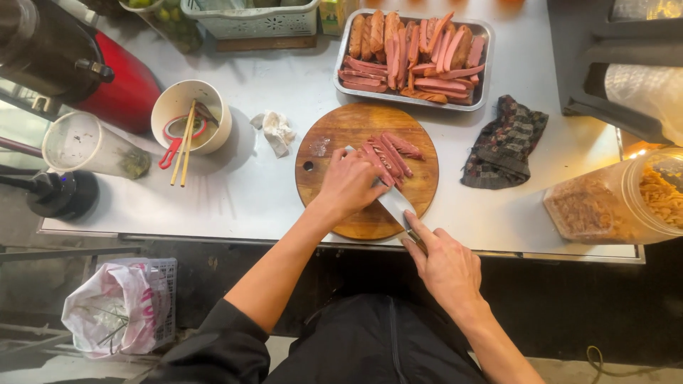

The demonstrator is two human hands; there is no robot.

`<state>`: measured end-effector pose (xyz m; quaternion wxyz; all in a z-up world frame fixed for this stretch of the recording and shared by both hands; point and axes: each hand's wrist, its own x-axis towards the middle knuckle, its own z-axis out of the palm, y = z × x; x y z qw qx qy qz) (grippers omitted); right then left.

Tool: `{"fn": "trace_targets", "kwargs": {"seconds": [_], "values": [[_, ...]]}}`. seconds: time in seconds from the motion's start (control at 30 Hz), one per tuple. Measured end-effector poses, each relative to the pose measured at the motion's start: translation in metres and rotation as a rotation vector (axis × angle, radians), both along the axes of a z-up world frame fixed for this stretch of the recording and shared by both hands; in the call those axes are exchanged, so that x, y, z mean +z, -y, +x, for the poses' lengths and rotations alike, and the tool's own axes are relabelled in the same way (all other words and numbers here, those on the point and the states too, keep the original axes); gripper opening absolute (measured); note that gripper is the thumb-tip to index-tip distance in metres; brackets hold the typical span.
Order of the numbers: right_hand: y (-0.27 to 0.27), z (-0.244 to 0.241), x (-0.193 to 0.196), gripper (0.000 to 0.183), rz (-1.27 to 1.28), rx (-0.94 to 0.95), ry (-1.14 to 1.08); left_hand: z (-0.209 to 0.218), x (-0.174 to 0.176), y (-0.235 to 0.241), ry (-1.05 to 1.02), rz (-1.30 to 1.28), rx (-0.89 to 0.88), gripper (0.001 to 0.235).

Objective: The person slices a piece of cooked meat into thin strips on a wooden cutting board using a knife. The sliced meat is then transferred to a metal tray containing other sliced meat.

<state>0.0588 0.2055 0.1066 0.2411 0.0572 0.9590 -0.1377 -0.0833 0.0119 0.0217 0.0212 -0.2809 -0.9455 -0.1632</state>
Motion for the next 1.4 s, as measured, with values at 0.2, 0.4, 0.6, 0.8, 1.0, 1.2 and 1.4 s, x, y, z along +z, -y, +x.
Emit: {"fn": "trace_targets", "kwargs": {"seconds": [0.2,0.4,0.6,0.8,1.0,1.2,1.4], "values": [[-0.001,0.013,0.004,0.060,-0.061,-0.001,0.037,-0.012,0.038,-0.010,0.126,-0.123,0.006,0.026],[-0.005,0.012,0.023,0.056,-0.529,-0.024,0.147,-0.086,0.027,-0.063,0.130,-0.296,-0.275,0.022],[-0.011,0.020,0.000,0.054,-0.679,0.048,0.213,-0.113,0.034,-0.088,0.272,-0.536,-0.398,0.068],[0.000,0.015,0.021,0.056,-0.620,-0.110,0.382,-0.099,0.060,-0.050,0.316,-0.303,-0.353,0.068],[0.008,0.008,0.028,0.054,-0.519,-0.022,0.363,-0.120,0.018,-0.072,0.172,-0.439,-0.390,0.069],[0.013,0.010,0.041,0.055,-0.542,-0.122,0.425,-0.118,0.044,-0.091,0.172,-0.614,-0.477,0.074],[0.004,0.014,0.017,0.056,-0.676,-0.177,0.420,-0.122,0.038,-0.055,0.196,-0.107,-0.406,0.013]]}}
